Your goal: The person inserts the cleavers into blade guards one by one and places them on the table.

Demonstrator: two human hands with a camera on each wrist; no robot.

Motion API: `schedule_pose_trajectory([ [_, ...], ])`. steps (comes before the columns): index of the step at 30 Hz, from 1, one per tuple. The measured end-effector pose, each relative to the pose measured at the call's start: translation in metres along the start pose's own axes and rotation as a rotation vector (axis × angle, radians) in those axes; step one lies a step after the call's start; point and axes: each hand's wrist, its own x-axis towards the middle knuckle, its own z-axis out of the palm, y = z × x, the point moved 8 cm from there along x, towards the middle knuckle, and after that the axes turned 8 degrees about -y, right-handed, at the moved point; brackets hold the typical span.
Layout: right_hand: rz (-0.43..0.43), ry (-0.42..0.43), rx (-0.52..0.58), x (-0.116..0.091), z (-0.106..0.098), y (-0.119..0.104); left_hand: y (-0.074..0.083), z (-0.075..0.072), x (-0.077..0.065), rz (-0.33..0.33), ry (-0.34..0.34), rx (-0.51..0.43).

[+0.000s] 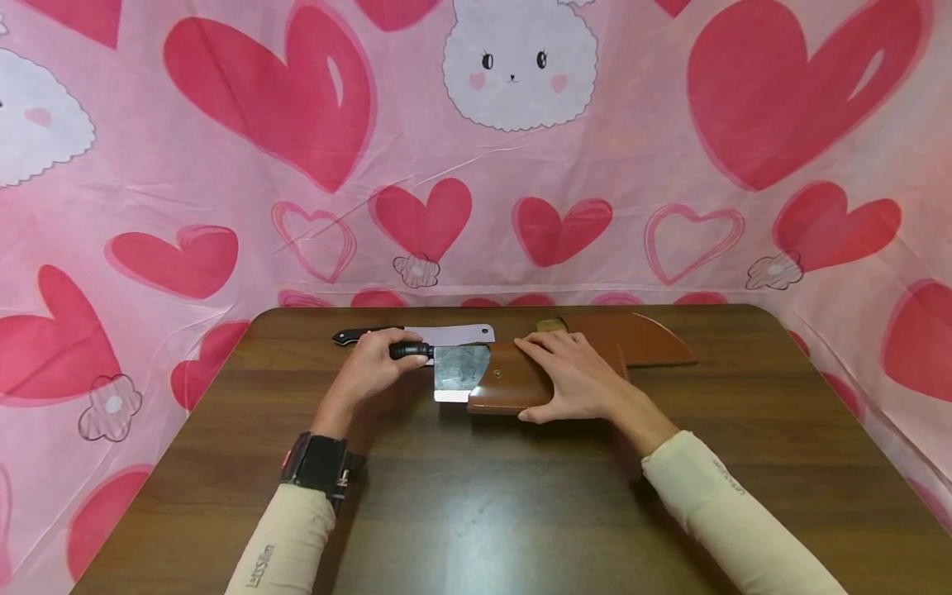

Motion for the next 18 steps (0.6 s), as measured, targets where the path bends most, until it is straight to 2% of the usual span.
schedule_pose_trajectory([
  [18, 0.018, -0.022, -0.02, 0.0063, 0.0042, -0.0099, 0.0055, 0.0071, 0.0043, 0.024, 0.013, -0.006],
])
